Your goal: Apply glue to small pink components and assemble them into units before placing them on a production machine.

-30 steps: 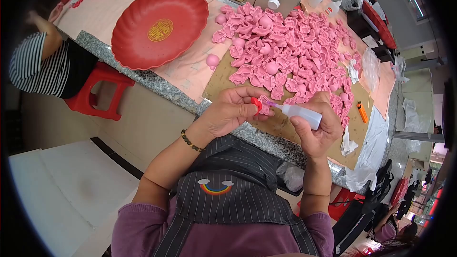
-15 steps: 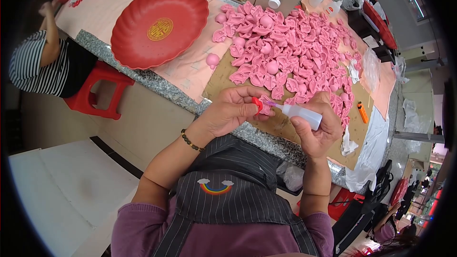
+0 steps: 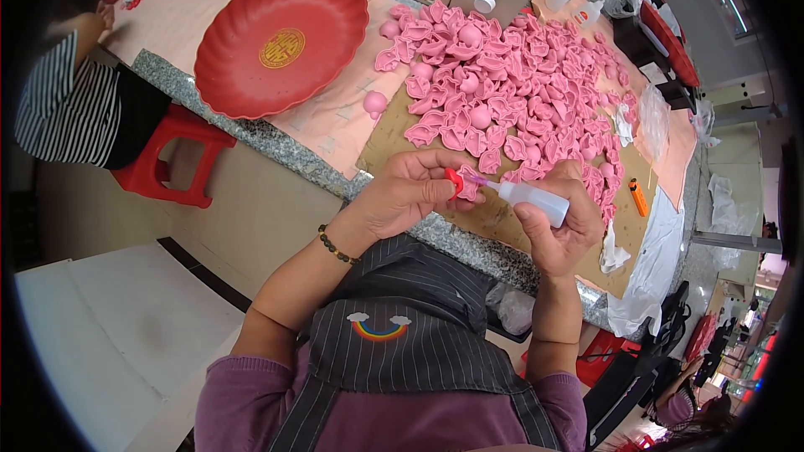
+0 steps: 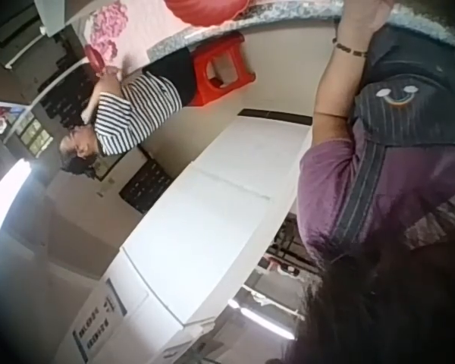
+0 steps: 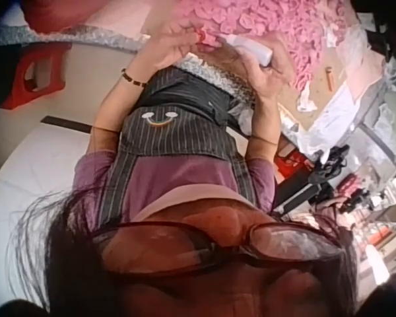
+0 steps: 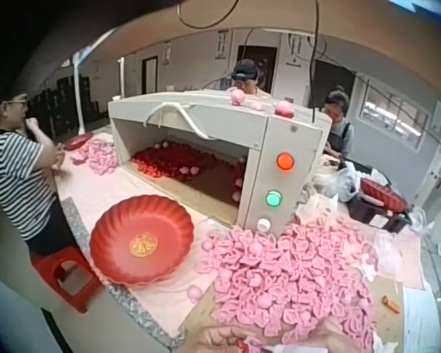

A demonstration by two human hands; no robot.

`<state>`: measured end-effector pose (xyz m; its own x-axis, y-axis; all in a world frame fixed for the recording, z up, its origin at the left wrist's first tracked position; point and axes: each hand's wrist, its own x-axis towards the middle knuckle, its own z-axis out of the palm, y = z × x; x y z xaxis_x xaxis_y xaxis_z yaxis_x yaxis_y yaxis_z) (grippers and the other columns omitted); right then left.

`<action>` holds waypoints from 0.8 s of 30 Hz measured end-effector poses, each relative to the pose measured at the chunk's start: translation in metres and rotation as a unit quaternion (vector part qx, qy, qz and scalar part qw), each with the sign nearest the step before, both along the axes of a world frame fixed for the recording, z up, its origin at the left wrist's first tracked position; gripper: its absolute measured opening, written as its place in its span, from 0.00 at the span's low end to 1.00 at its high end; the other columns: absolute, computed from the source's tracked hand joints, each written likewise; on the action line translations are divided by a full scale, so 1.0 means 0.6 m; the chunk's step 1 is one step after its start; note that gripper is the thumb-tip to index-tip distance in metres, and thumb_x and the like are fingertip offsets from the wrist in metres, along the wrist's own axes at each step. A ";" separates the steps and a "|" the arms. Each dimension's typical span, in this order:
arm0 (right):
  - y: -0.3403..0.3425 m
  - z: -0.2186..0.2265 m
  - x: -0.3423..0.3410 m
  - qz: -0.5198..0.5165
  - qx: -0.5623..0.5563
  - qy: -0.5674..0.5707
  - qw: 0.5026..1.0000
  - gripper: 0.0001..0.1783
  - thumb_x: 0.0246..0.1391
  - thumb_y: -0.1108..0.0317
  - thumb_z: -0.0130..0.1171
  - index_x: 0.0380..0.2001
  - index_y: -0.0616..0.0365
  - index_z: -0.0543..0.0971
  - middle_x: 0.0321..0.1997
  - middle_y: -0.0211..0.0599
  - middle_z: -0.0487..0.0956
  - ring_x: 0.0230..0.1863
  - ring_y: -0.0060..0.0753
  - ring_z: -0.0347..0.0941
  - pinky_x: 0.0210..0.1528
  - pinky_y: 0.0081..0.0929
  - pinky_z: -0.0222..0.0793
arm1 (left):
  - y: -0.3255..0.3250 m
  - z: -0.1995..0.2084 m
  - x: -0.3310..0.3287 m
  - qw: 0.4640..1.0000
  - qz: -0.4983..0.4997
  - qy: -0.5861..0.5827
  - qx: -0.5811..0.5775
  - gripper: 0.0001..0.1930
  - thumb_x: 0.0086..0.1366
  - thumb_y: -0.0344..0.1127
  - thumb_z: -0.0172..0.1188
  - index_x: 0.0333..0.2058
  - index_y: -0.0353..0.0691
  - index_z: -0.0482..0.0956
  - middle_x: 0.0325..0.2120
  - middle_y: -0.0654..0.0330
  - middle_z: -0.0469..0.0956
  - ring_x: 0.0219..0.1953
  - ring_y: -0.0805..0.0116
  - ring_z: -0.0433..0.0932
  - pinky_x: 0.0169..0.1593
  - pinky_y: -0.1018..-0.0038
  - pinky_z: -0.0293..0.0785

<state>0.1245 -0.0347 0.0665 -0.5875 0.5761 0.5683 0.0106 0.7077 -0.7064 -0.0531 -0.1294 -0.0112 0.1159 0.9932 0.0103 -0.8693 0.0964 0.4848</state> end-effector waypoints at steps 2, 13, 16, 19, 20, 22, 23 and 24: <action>-0.001 0.001 0.003 -0.005 -0.007 0.000 1.000 0.12 0.40 0.69 0.64 0.25 0.65 0.74 0.20 0.33 0.69 0.25 0.26 0.60 0.29 0.22 0.54 | 0.000 0.001 0.000 1.000 -0.002 -0.001 0.000 0.15 0.61 0.26 0.53 0.47 0.33 0.68 0.42 0.48 0.74 0.46 0.54 0.75 0.50 0.62 0.71; 0.000 0.000 0.001 -0.035 -0.025 0.034 0.999 0.12 0.36 0.69 0.67 0.22 0.64 0.75 0.18 0.33 0.70 0.22 0.27 0.59 0.27 0.23 0.54 | 0.001 0.000 0.000 1.000 -0.001 0.003 0.001 0.15 0.61 0.27 0.53 0.47 0.33 0.68 0.42 0.48 0.74 0.46 0.54 0.75 0.51 0.62 0.70; 0.001 -0.001 0.001 -0.031 -0.023 0.025 0.999 0.12 0.36 0.68 0.67 0.22 0.64 0.75 0.18 0.33 0.70 0.22 0.27 0.59 0.27 0.23 0.54 | 0.001 0.000 0.001 1.000 -0.001 0.005 -0.004 0.16 0.60 0.26 0.53 0.48 0.32 0.68 0.42 0.47 0.74 0.46 0.54 0.75 0.51 0.62 0.70; 0.002 -0.001 -0.002 -0.029 -0.014 0.027 0.999 0.12 0.37 0.68 0.67 0.22 0.64 0.75 0.18 0.33 0.70 0.22 0.27 0.60 0.27 0.23 0.54 | 0.001 0.001 0.001 1.000 0.002 0.016 0.003 0.16 0.60 0.26 0.53 0.48 0.32 0.68 0.42 0.47 0.74 0.46 0.54 0.75 0.50 0.62 0.71; 0.002 -0.002 -0.002 -0.028 -0.008 0.025 0.999 0.12 0.37 0.68 0.67 0.22 0.64 0.75 0.18 0.33 0.70 0.22 0.27 0.60 0.27 0.23 0.54 | 0.001 0.002 0.001 1.000 0.002 0.021 0.003 0.16 0.60 0.26 0.53 0.48 0.32 0.68 0.42 0.47 0.74 0.45 0.54 0.75 0.50 0.63 0.71; 0.003 -0.002 -0.002 -0.027 -0.003 0.022 0.999 0.12 0.37 0.68 0.67 0.23 0.64 0.75 0.19 0.34 0.71 0.22 0.27 0.60 0.27 0.23 0.54 | 0.001 0.002 0.001 1.000 0.003 0.025 0.002 0.16 0.60 0.26 0.53 0.48 0.32 0.68 0.42 0.47 0.74 0.45 0.54 0.75 0.50 0.63 0.71; 0.003 -0.002 -0.001 -0.026 0.001 0.021 0.999 0.12 0.37 0.68 0.67 0.23 0.64 0.75 0.19 0.34 0.71 0.22 0.27 0.60 0.27 0.23 0.54 | 0.001 0.001 0.001 1.000 0.004 0.022 0.002 0.16 0.60 0.26 0.53 0.48 0.32 0.68 0.42 0.47 0.74 0.45 0.54 0.75 0.50 0.64 0.71; 0.003 -0.002 -0.001 -0.024 0.004 0.020 0.999 0.12 0.37 0.68 0.67 0.23 0.63 0.75 0.19 0.34 0.71 0.22 0.27 0.60 0.27 0.24 0.54 | 0.001 0.000 0.001 1.000 0.006 0.019 0.002 0.16 0.60 0.26 0.53 0.48 0.31 0.68 0.42 0.47 0.74 0.45 0.54 0.75 0.50 0.64 0.71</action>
<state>0.1242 -0.0327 0.0652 -0.5356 0.5984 0.5959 0.0162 0.7127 -0.7012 -0.0522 -0.1286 -0.0113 0.1046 0.9945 0.0108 -0.8510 0.0839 0.5184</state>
